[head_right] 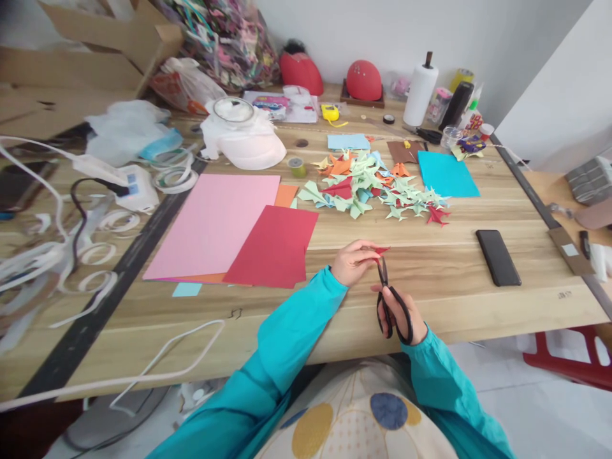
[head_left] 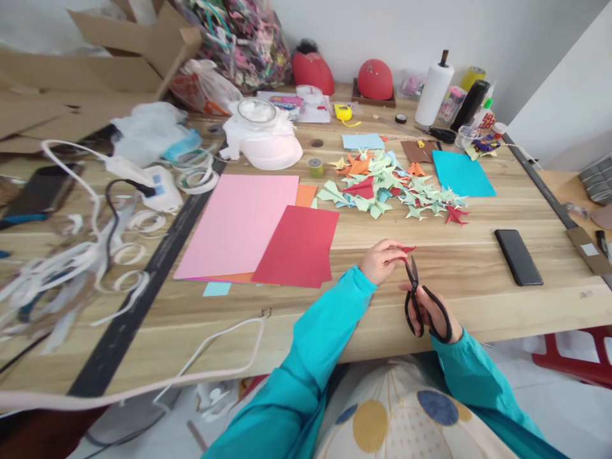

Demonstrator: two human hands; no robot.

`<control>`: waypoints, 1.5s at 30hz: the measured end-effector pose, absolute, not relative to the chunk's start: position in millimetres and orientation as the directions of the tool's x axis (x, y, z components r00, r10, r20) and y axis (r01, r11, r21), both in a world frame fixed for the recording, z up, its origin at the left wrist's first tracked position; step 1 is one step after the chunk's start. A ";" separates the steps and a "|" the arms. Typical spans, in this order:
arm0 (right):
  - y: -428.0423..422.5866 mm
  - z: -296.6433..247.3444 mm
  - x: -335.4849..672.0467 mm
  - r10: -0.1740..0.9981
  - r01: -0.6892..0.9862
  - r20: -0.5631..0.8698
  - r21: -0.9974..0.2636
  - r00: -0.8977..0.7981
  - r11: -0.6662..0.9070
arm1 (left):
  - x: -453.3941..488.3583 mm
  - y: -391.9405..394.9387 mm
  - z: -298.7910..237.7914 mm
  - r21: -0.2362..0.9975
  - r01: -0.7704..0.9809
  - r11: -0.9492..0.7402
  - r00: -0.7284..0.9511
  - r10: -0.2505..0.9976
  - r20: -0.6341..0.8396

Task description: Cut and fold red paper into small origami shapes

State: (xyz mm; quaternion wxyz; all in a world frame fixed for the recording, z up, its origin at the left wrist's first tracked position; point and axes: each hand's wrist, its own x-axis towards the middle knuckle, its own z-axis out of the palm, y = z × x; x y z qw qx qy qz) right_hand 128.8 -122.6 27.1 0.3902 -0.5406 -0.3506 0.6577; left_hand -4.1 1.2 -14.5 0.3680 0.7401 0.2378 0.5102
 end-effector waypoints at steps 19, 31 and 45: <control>-124.7 43.8 124.0 0.893 -0.067 -0.448 -0.890 -0.046 -0.450 | -5.9 1.4 -13.5 0.774 -0.016 -0.632 0.369 0.716 0.592; -126.0 42.4 124.3 0.897 -0.006 -0.442 -0.897 -0.030 -0.442 | -6.3 1.6 -11.8 0.770 -0.016 -0.638 0.367 0.713 0.598; -125.4 43.5 124.5 0.899 0.016 -0.438 -0.899 -0.030 -0.437 | -6.4 3.1 -12.7 0.735 -0.012 -0.678 0.353 0.685 0.637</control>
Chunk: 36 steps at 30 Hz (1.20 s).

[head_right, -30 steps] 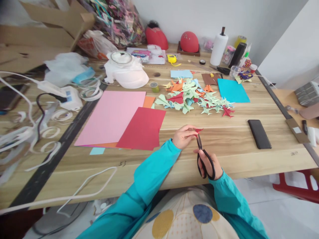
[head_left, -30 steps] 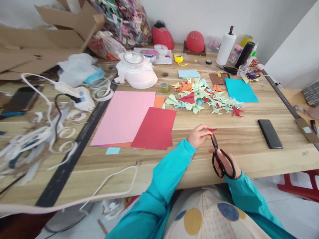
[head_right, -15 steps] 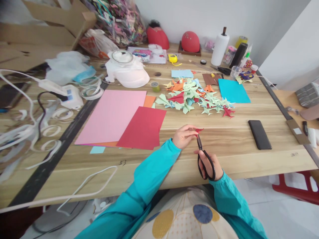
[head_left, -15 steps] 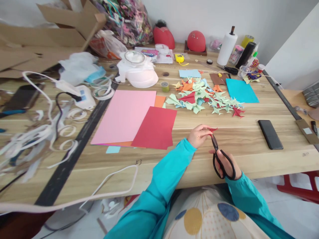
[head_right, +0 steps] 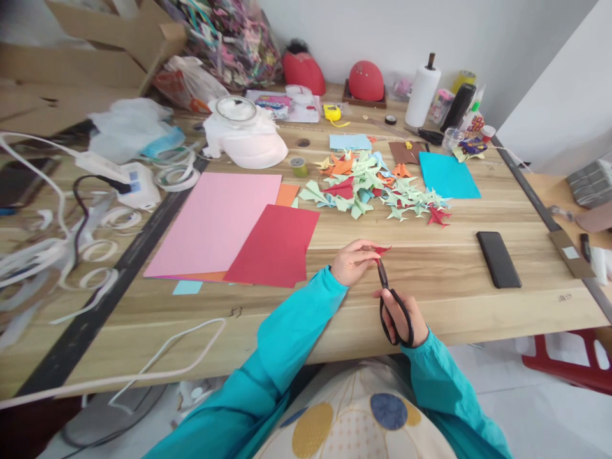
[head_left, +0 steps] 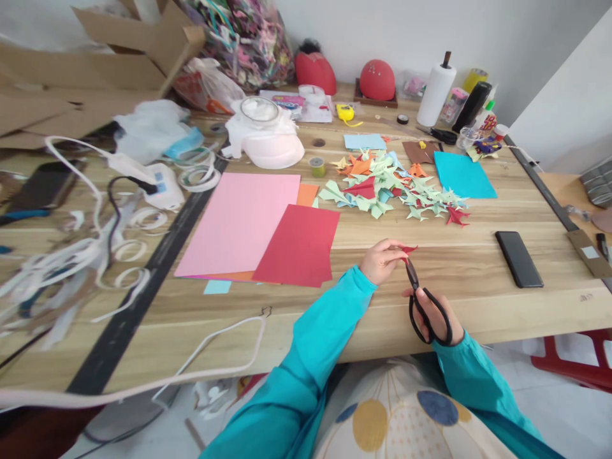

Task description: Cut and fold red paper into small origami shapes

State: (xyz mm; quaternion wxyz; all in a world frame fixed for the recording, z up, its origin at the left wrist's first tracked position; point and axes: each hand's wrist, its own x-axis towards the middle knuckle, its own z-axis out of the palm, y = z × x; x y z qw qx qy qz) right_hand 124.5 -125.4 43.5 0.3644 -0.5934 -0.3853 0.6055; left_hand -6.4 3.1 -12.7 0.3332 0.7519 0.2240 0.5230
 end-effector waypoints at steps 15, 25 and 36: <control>-124.6 46.2 122.4 0.887 -0.017 -0.460 -0.887 -0.036 -0.461 | -6.5 3.3 -11.8 0.723 0.012 -0.690 0.337 0.684 0.647; -124.3 48.3 120.6 0.881 -0.012 -0.473 -0.881 -0.021 -0.474 | -5.9 2.8 -11.4 0.721 0.028 -0.693 0.319 0.689 0.650; -125.6 49.0 119.7 0.878 -0.005 -0.478 -0.878 -0.007 -0.478 | -6.8 2.5 -8.6 0.702 0.048 -0.710 0.323 0.676 0.662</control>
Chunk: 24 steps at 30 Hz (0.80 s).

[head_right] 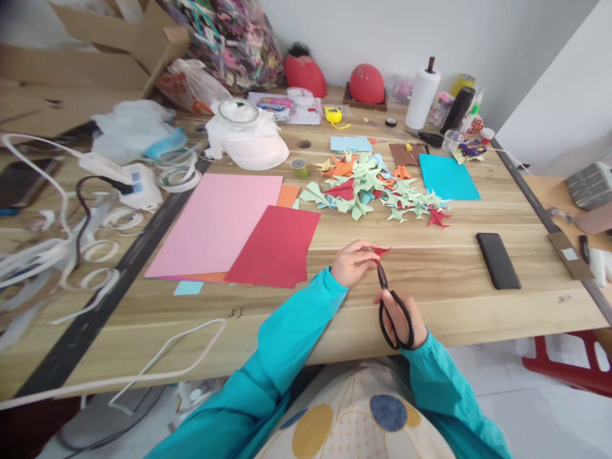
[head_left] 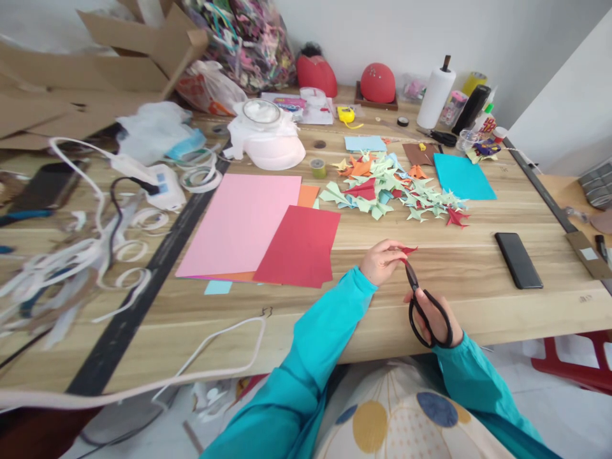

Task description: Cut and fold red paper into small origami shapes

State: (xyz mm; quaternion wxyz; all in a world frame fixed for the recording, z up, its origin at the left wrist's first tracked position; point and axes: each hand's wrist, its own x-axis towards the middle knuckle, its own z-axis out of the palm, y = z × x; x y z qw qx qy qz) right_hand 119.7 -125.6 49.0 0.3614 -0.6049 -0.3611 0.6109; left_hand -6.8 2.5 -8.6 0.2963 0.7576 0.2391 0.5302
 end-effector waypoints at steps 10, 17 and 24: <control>-127.3 50.9 119.0 0.880 0.012 -0.474 -0.880 -0.007 -0.474 | -6.5 2.1 -7.8 0.720 0.054 -0.691 0.294 0.700 0.650; -125.4 40.3 134.1 0.918 0.177 -0.365 -0.904 0.154 -0.389 | -8.3 4.1 -5.1 0.883 -0.019 -0.470 0.190 0.865 0.464; -83.9 20.1 187.2 0.918 0.840 0.049 -0.425 0.393 -0.337 | -2.6 6.8 -7.8 0.942 -0.336 -0.020 0.185 0.979 0.087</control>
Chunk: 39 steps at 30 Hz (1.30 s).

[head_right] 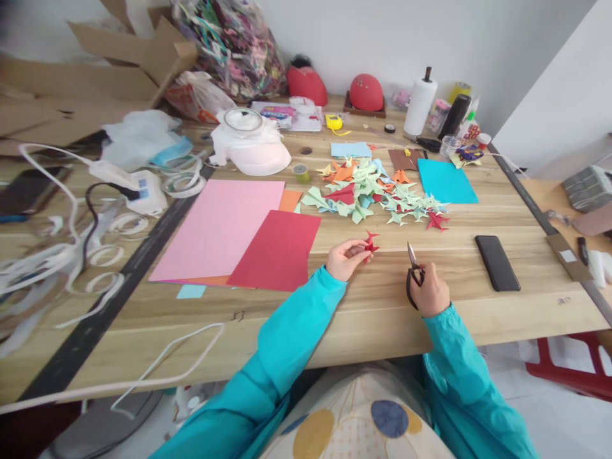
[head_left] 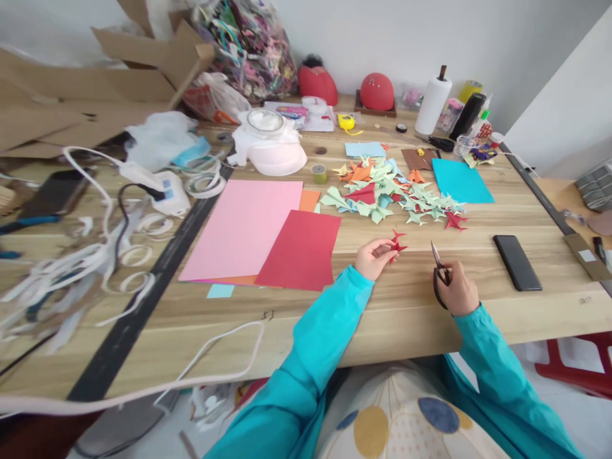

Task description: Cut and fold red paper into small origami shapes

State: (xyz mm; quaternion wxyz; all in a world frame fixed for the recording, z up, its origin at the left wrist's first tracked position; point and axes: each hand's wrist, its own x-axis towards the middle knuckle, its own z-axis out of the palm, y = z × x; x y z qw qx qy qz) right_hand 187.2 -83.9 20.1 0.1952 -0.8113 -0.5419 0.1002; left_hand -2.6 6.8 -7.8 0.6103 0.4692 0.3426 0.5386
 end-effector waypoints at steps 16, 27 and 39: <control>-23.2 6.1 217.9 0.919 0.963 0.315 0.052 0.236 -0.265 | -2.6 13.3 -7.8 0.902 -0.425 0.076 0.164 0.986 -0.006; 24.9 1.3 139.6 0.982 0.236 0.145 -0.957 -0.125 0.171 | -5.9 29.3 -18.5 0.977 -0.213 -0.020 0.087 0.995 0.039; 37.9 -4.8 137.5 0.993 -0.019 0.037 -0.999 -0.113 0.035 | -7.0 49.6 -20.3 0.985 -0.030 -0.172 0.136 0.975 0.174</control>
